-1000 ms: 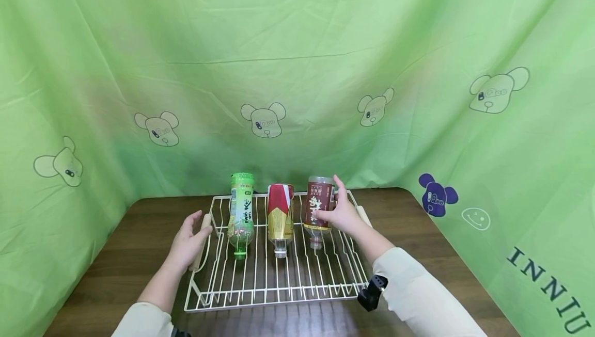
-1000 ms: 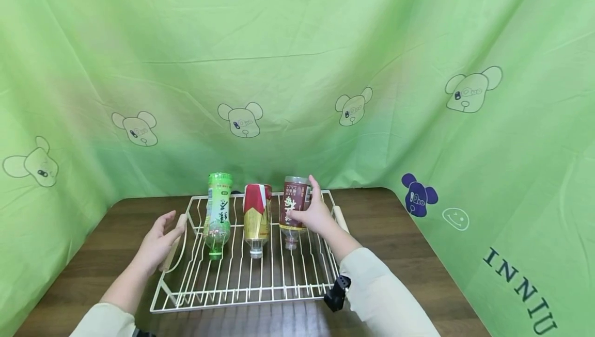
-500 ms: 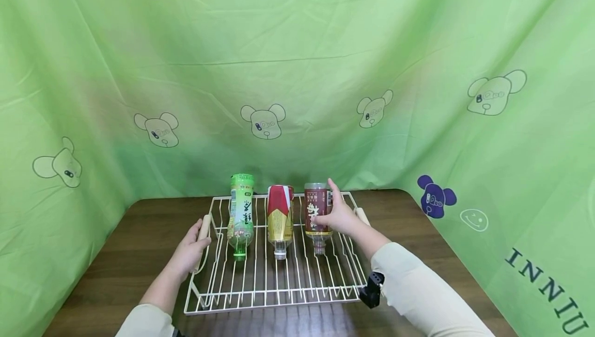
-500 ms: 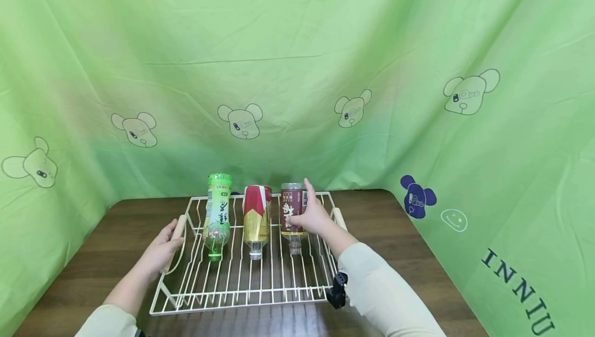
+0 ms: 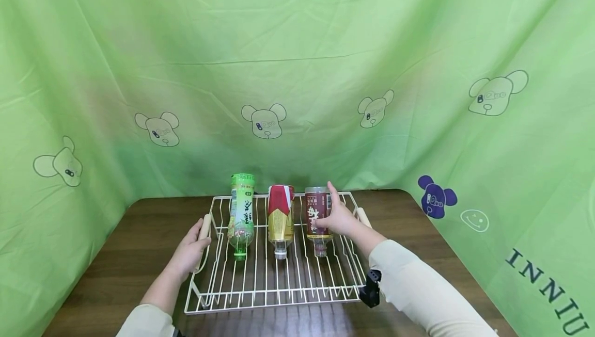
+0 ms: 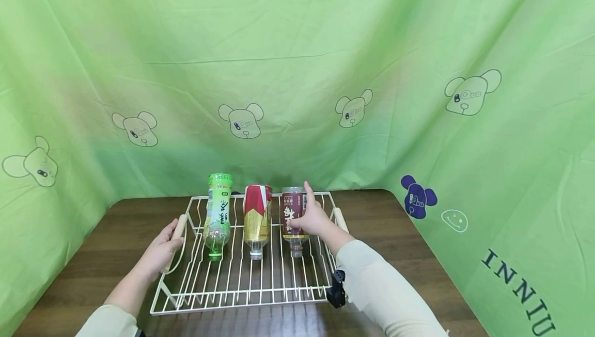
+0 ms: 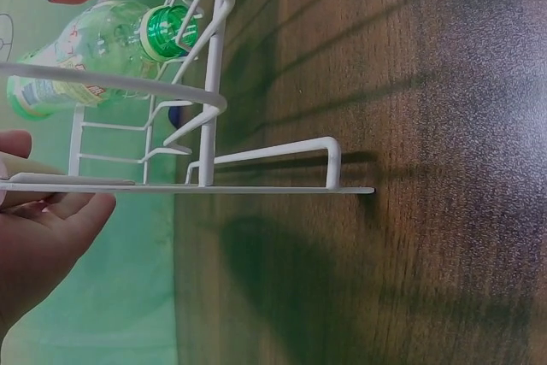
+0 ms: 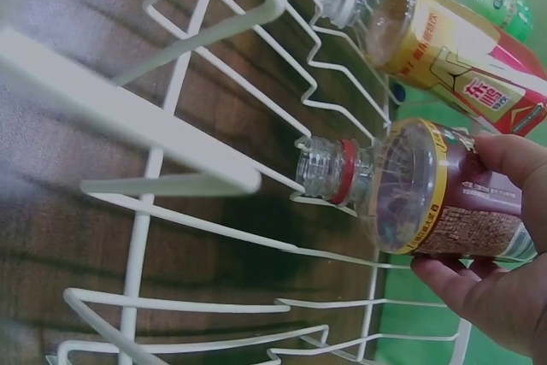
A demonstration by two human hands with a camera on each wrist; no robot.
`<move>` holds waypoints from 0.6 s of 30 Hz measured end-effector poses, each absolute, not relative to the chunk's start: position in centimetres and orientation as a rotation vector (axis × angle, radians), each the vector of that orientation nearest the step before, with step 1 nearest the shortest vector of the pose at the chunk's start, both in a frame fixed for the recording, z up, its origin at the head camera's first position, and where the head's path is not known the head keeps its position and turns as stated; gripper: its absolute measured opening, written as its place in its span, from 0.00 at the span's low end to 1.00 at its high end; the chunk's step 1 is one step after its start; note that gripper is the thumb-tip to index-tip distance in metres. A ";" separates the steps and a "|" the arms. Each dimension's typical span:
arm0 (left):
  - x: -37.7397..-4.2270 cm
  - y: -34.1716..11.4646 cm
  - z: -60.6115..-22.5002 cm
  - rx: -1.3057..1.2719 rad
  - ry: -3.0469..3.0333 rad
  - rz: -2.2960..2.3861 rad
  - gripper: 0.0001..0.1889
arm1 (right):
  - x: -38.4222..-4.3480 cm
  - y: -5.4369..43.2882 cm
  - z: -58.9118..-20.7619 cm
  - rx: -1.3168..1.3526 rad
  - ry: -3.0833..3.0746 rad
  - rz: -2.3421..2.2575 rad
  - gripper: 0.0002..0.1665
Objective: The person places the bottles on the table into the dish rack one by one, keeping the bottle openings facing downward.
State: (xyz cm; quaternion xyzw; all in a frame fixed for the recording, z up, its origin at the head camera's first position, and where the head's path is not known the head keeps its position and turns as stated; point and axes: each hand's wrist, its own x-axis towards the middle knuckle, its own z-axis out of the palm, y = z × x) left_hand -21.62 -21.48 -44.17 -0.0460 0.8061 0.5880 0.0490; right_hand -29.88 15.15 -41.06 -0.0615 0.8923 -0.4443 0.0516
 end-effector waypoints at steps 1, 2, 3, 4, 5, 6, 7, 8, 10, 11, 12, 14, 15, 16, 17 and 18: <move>-21.6 -21.5 -44.2 -0.139 2.458 1.789 0.37 | -29.9 15.2 -41.1 -0.186 2.718 -1.347 0.74; -21.6 -21.5 -44.2 -0.139 2.458 1.787 0.37 | -29.9 15.2 -41.2 -0.184 2.724 -1.341 0.74; -21.6 -21.5 -44.2 -0.139 2.458 1.787 0.37 | -30.0 15.2 -41.3 -0.183 2.726 -1.339 0.74; -21.6 -21.5 -44.2 -0.136 2.458 1.791 0.37 | -30.0 15.2 -41.3 -0.183 2.724 -1.342 0.74; -21.6 -21.5 -44.2 -0.135 2.458 1.794 0.37 | -30.0 15.2 -41.4 -0.187 2.725 -1.345 0.74; -21.6 -21.5 -44.2 -0.134 2.458 1.798 0.37 | -30.0 15.2 -41.5 -0.185 2.724 -1.347 0.73; -21.6 -21.5 -44.2 -0.131 2.456 1.804 0.37 | -30.0 15.2 -41.5 -0.182 2.721 -1.353 0.73; -21.6 -21.5 -44.2 -0.130 2.456 1.808 0.37 | -30.0 15.2 -41.5 -0.178 2.716 -1.360 0.73; -21.5 -21.5 -44.1 -0.126 2.455 1.814 0.37 | -30.0 15.3 -41.6 -0.181 2.711 -1.367 0.72; -21.5 -21.5 -44.1 -0.125 2.455 1.816 0.36 | -29.9 15.3 -41.6 -0.185 2.714 -1.365 0.72; -21.5 -21.5 -44.1 -0.123 2.454 1.819 0.36 | -29.9 15.3 -41.6 -0.185 2.716 -1.362 0.71; -21.5 -21.5 -44.1 -0.122 2.453 1.822 0.36 | -29.8 15.3 -41.7 -0.196 2.722 -1.353 0.70; -21.4 -21.4 -44.1 -0.121 2.452 1.824 0.36 | -29.8 15.4 -41.7 -0.200 2.726 -1.348 0.69; -21.4 -21.4 -44.0 -0.121 2.452 1.824 0.36 | -29.7 15.4 -41.8 -0.203 2.725 -1.352 0.69; -21.4 -21.4 -44.1 -0.121 2.455 1.820 0.36 | -29.7 15.4 -41.8 -0.204 2.723 -1.359 0.69; -21.4 -21.4 -44.1 -0.122 2.458 1.816 0.37 | -29.7 15.4 -41.9 -0.207 2.719 -1.367 0.68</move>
